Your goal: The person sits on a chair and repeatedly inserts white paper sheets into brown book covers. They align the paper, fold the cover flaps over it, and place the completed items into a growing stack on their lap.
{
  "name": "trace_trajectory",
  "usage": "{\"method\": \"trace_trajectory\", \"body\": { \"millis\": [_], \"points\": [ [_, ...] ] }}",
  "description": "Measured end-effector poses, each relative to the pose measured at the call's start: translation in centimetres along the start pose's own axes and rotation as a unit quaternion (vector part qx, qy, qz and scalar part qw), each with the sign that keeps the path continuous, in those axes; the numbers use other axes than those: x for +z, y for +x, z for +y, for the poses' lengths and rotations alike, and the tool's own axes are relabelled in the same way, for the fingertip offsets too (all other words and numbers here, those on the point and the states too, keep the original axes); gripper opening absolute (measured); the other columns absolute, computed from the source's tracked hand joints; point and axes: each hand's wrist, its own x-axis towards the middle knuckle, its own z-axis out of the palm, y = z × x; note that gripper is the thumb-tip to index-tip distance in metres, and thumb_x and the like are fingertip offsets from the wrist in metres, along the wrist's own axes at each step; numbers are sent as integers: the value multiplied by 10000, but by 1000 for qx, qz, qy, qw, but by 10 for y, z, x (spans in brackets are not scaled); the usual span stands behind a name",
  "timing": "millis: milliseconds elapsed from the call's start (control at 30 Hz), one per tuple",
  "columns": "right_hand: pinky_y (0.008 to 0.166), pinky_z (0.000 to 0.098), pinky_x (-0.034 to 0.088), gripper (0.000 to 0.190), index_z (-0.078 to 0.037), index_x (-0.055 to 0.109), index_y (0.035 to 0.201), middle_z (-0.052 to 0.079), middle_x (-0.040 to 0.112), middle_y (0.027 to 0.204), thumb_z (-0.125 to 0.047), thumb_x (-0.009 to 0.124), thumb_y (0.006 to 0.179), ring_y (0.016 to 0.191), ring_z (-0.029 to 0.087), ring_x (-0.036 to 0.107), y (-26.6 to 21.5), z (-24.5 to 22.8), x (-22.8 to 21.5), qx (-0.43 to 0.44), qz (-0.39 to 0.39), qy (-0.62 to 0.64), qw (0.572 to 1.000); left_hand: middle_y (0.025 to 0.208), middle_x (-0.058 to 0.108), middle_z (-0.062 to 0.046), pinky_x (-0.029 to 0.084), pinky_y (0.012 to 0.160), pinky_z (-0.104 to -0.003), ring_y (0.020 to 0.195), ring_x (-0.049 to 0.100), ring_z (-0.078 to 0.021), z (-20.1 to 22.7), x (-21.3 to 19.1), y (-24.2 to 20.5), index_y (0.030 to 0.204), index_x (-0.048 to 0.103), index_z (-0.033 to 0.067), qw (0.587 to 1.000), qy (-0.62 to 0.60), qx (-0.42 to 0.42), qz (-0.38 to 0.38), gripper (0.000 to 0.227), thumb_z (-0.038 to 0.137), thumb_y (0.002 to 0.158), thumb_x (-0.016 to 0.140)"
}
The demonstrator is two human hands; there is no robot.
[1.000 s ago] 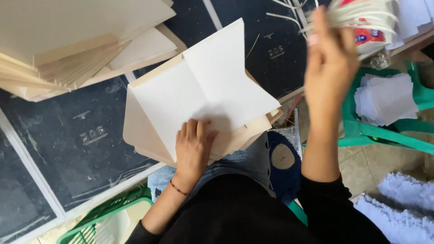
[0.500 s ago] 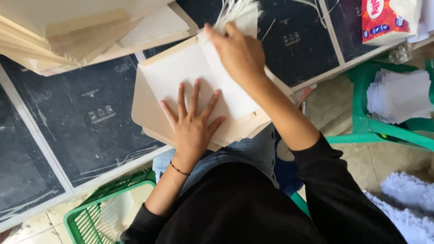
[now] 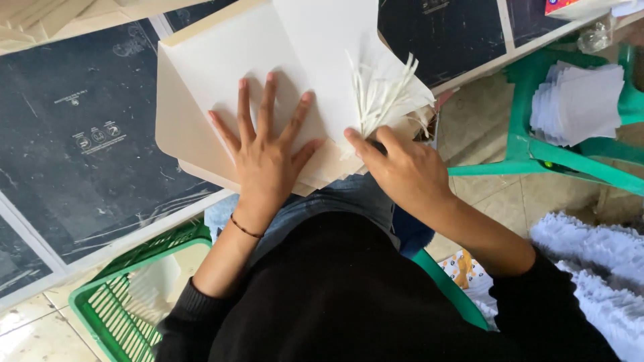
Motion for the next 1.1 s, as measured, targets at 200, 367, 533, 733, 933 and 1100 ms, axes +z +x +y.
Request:
{"method": "trace_trajectory", "body": {
  "millis": [200, 367, 533, 733, 933, 1100],
  "points": [
    [423, 307, 419, 510, -288, 700, 1525, -37, 547, 934, -182, 853, 1051, 565, 130, 492, -7, -9, 5, 6, -3, 10, 1000, 1811, 258, -106, 112, 1228, -870, 1664, 214, -481, -1, 0, 0, 1731, 382, 426, 1000, -1, 0, -22, 797, 697, 1103, 791],
    [383, 299, 303, 436, -310, 728, 1487, -46, 614, 968, -192, 813, 1076, 426, 136, 330, 14, -9, 1, 53, 22, -33, 998, 1812, 178, -180, 132, 1190, -915, 1648, 150, -545, -11, -8, -1, 1756, 355, 367, 998, 1, 43, -47, 861, 562, 1068, 834],
    [391, 302, 428, 450, -399, 740, 1549, -49, 575, 978, -212, 702, 1141, 490, 141, 464, 42, 87, -10, 222, 82, -202, 950, 1788, -196, -195, -151, 1193, -820, 1639, -224, -462, -33, -35, 13, 1796, 141, 276, 959, -135, 108, -226, 985, -18, 932, 511],
    [808, 326, 606, 293, 49, 723, 1452, 190, 650, 1563, 29, 600, 1187, 733, 178, 674, 78, 144, 19, 169, 122, 429, 879, 1756, -145, -329, 54, 1151, -962, 1565, -150, -633, -52, -34, 38, 1830, 65, 379, 989, 61, 28, -132, 1682, 982, 495, 891],
    [496, 197, 221, 478, -52, 774, 1128, -79, 396, 548, -516, 709, 1033, 470, 0, 328, 82, 133, 22, 253, -20, 767, 590, 1719, -239, -358, -63, 1072, -957, 1498, -279, -627, -46, -5, 48, 1812, -30, 306, 984, 30, 40, -169, 1679, 1067, 544, 766],
    [619, 249, 425, 367, -188, 773, 1069, -77, 613, 734, -521, 617, 1060, 603, 66, 538, 97, 80, 20, 277, -23, 682, 676, 1741, -148, -361, 117, 1100, -963, 1538, -119, -686, -19, 10, 54, 1816, -10, 316, 986, 92, 49, -129, 1734, 1129, 490, 758]
  ]
}}
